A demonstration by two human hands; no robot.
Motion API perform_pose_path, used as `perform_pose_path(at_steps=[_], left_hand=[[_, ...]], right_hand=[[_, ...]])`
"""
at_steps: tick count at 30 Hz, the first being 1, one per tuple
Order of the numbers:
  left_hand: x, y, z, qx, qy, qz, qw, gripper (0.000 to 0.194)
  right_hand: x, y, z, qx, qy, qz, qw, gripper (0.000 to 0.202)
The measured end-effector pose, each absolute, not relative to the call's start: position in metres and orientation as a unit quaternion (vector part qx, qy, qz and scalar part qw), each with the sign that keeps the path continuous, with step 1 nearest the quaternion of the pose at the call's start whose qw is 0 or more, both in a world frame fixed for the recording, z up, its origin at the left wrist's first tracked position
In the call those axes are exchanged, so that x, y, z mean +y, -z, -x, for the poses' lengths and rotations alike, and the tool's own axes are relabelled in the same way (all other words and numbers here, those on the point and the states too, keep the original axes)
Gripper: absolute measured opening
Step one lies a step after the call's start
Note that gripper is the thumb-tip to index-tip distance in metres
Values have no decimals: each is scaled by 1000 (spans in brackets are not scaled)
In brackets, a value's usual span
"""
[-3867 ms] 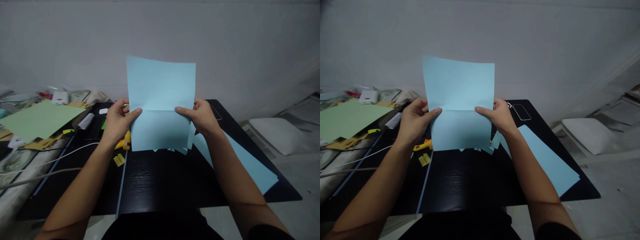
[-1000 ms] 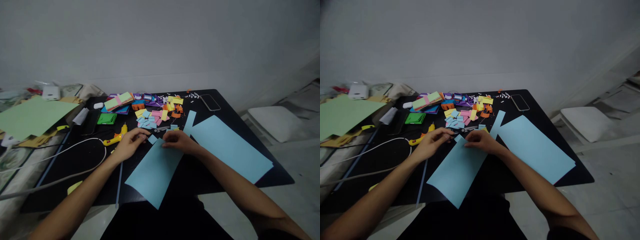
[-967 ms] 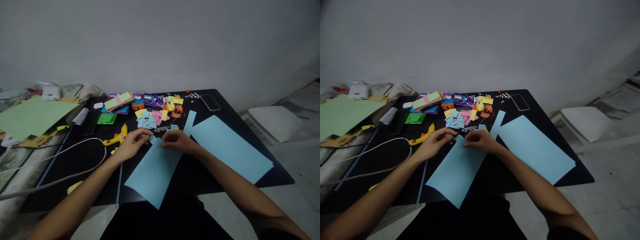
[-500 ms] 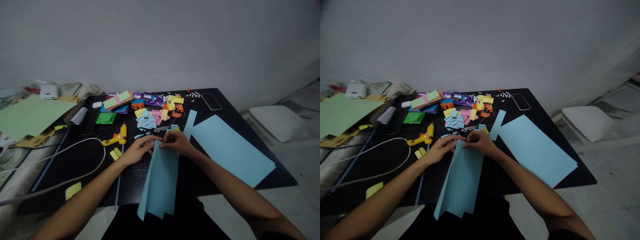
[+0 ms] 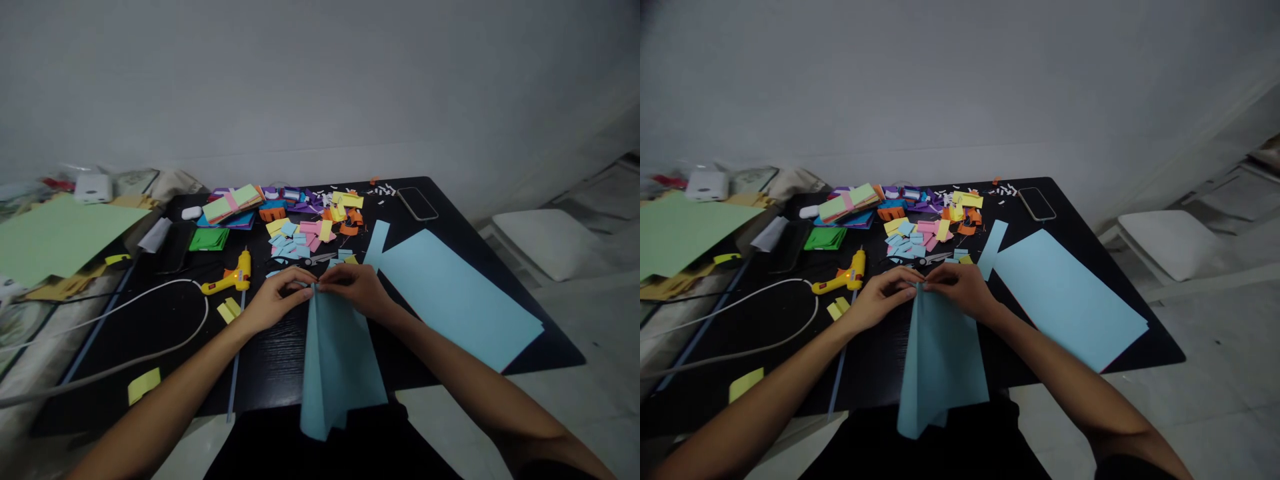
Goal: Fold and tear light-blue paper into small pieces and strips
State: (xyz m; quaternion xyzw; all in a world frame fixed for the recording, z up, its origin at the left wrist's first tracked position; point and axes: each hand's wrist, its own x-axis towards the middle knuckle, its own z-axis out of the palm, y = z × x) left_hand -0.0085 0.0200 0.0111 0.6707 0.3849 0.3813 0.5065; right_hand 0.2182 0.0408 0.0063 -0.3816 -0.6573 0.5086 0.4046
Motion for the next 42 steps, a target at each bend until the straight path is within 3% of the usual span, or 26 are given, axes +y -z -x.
perform_pose_path(at_steps=[4, 7, 15, 20, 23, 26, 31, 42], left_hand=[[18, -17, 9, 404, -385, -659, 504, 21], [16, -28, 10, 422, -369, -678, 475, 26], [21, -66, 13, 519, -251, -699, 423, 26], [24, -45, 12, 528, -163, -765, 332, 15], [20, -24, 10, 529, -141, -784, 293, 13], [11, -11, 11, 513, -150, -815, 223, 14], [-22, -1, 13, 452, -178, -870, 82, 22], [-65, 30, 12, 462, -132, -874, 76, 59]], right_hand=[[32, -15, -219, -701, -416, 388, 430, 9], [29, -23, -223, -707, -415, 387, 423, 9], [34, -40, -235, -746, -419, 393, 338, 8], [31, -13, -228, -818, -303, 413, 261, 14], [10, 10, -222, -861, -164, 406, 258, 21], [-15, 27, -220, -890, -121, 357, 255, 30], [-32, 38, -221, -896, -132, 353, 235, 44], [-31, 33, -220, -909, -145, 344, 186, 58]])
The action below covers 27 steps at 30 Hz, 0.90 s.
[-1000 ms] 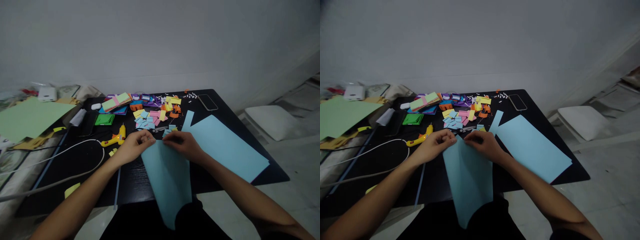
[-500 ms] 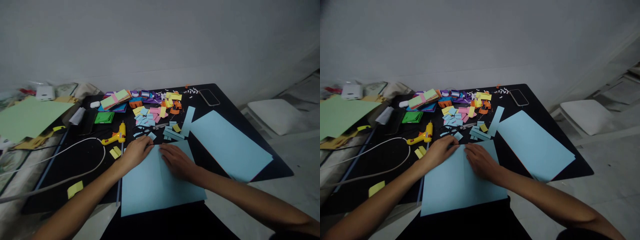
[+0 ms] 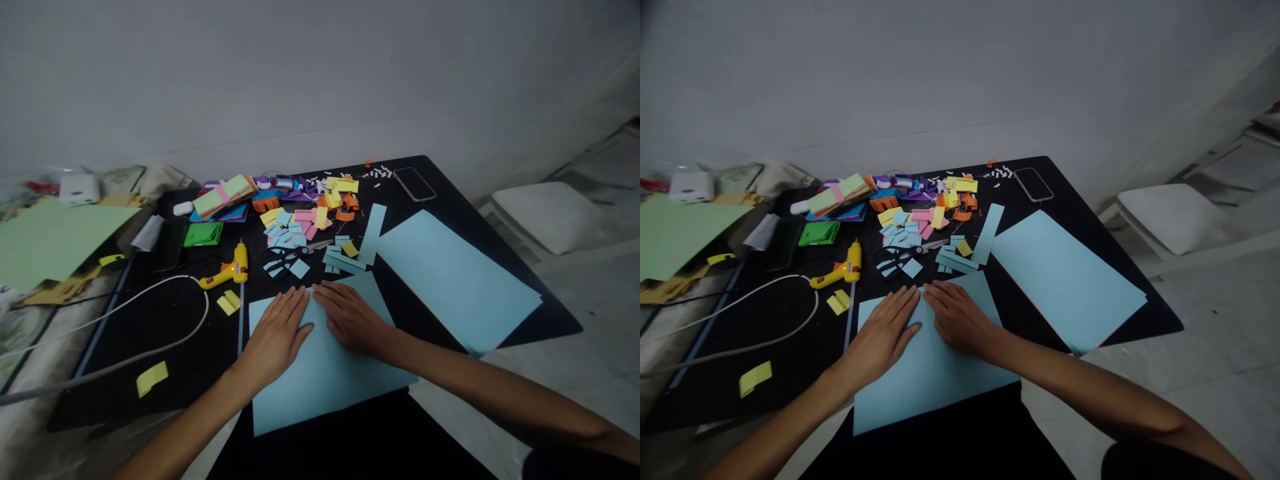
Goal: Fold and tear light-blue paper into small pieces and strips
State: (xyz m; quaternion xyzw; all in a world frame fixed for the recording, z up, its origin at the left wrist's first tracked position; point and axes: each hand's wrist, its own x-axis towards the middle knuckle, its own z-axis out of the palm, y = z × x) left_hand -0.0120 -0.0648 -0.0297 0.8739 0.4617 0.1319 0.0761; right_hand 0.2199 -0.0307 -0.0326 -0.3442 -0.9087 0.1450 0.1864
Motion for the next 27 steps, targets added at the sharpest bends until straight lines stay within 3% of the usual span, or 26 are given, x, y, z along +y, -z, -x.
perform_pose_path(at_steps=[8, 27], left_hand=[[-73, 33, 4, 469, -123, -871, 77, 68], [-77, 38, -1, 488, -140, -857, 85, 68]], right_hand=[[-33, 36, -219, -902, -158, 351, 197, 66], [-38, 40, -217, -895, -134, 374, 204, 72]])
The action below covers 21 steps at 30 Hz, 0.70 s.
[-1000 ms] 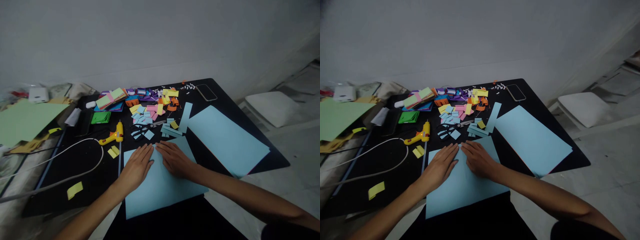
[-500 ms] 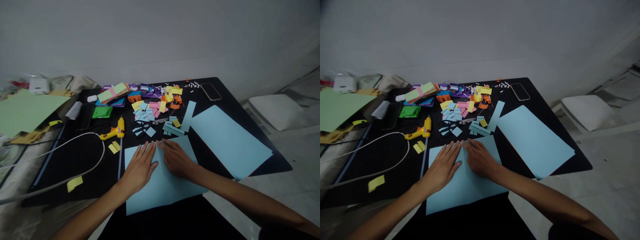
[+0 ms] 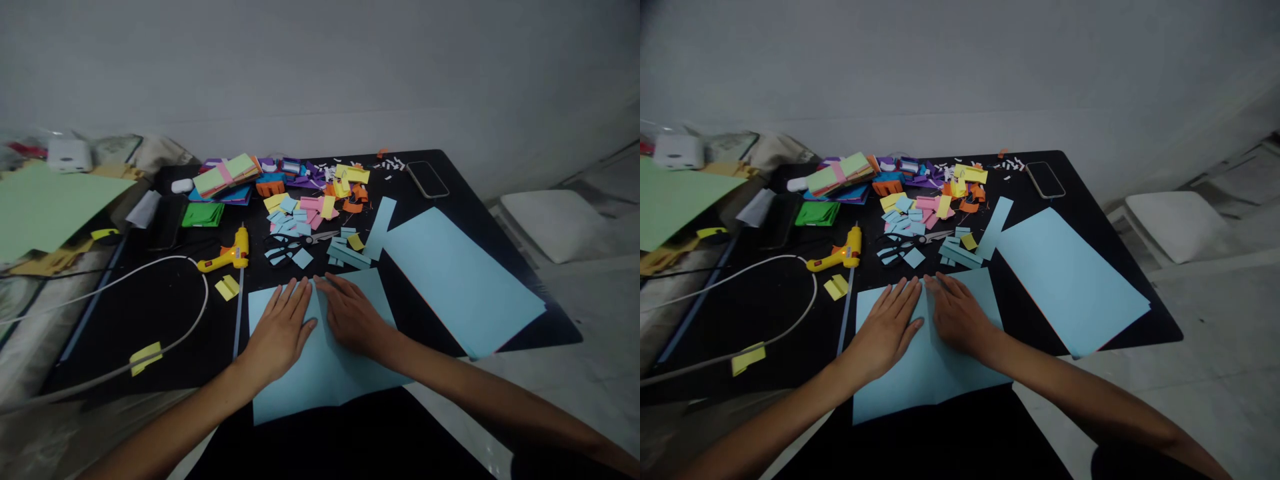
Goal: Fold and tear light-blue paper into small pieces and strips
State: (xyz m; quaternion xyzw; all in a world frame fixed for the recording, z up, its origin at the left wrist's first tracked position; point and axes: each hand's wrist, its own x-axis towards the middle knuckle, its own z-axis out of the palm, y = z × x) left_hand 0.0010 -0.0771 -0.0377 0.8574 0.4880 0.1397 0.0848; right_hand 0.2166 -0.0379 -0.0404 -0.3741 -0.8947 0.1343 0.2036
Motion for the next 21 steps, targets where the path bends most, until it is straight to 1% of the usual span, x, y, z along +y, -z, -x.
perform_pose_path(at_steps=[5, 12, 21], left_hand=[[-78, 39, -2, 495, -144, -852, 90, 67], [-79, 40, -3, 499, -141, -851, 88, 67], [-79, 39, -4, 497, -134, -854, 79, 66]], right_hand=[[-38, 42, -217, -893, -135, 374, 211, 71], [-38, 39, -217, -891, -150, 382, 192, 70], [-39, 41, -217, -890, -155, 383, 192, 70]])
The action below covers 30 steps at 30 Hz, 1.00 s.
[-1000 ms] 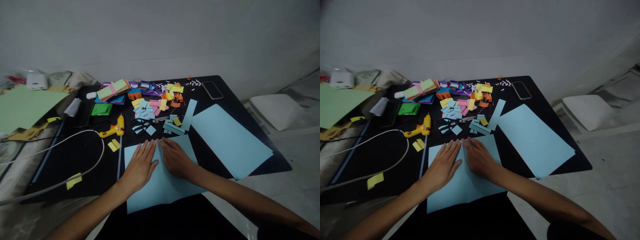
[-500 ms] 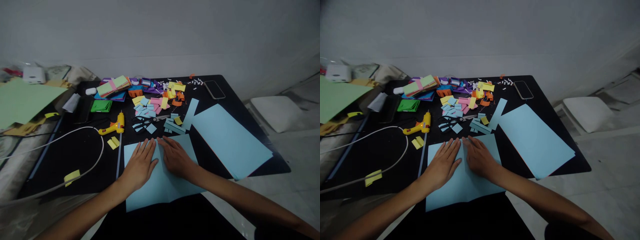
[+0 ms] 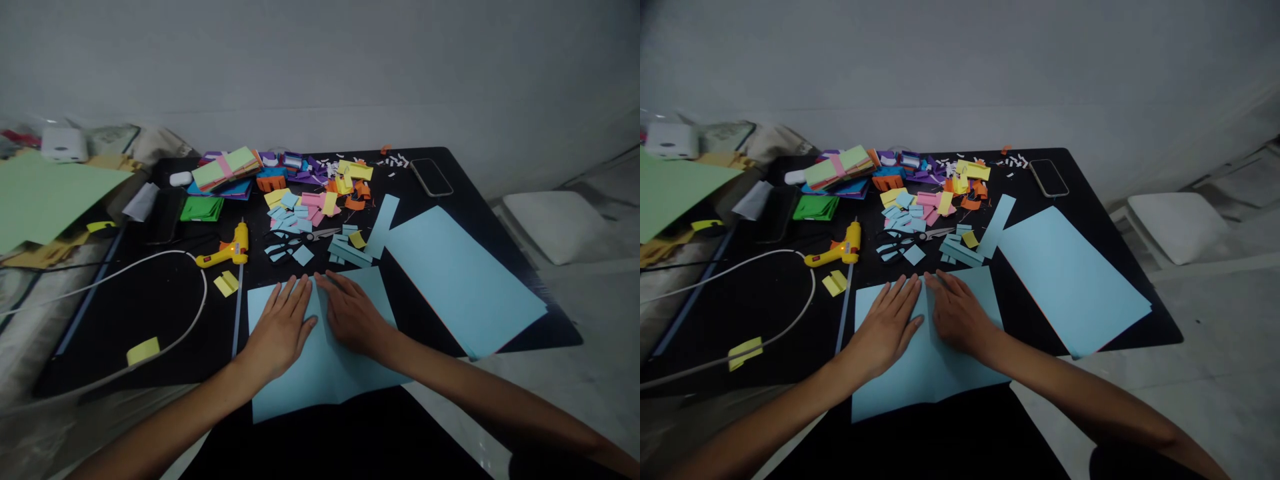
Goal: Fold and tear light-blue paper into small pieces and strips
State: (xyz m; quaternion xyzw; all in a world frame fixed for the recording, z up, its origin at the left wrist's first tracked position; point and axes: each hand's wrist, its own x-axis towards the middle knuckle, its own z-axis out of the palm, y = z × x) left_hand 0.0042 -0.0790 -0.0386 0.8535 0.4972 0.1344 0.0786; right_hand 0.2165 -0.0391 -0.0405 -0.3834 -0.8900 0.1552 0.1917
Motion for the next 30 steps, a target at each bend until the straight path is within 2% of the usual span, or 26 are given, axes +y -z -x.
perform_pose_path(at_steps=[17, 30], left_hand=[[-82, 38, -8, 507, -121, -852, 48, 64], [-82, 38, -10, 516, -110, -848, 49, 61]], right_hand=[[-40, 42, -215, -892, -128, 390, 191, 59], [-39, 40, -216, -888, -132, 393, 199, 61]])
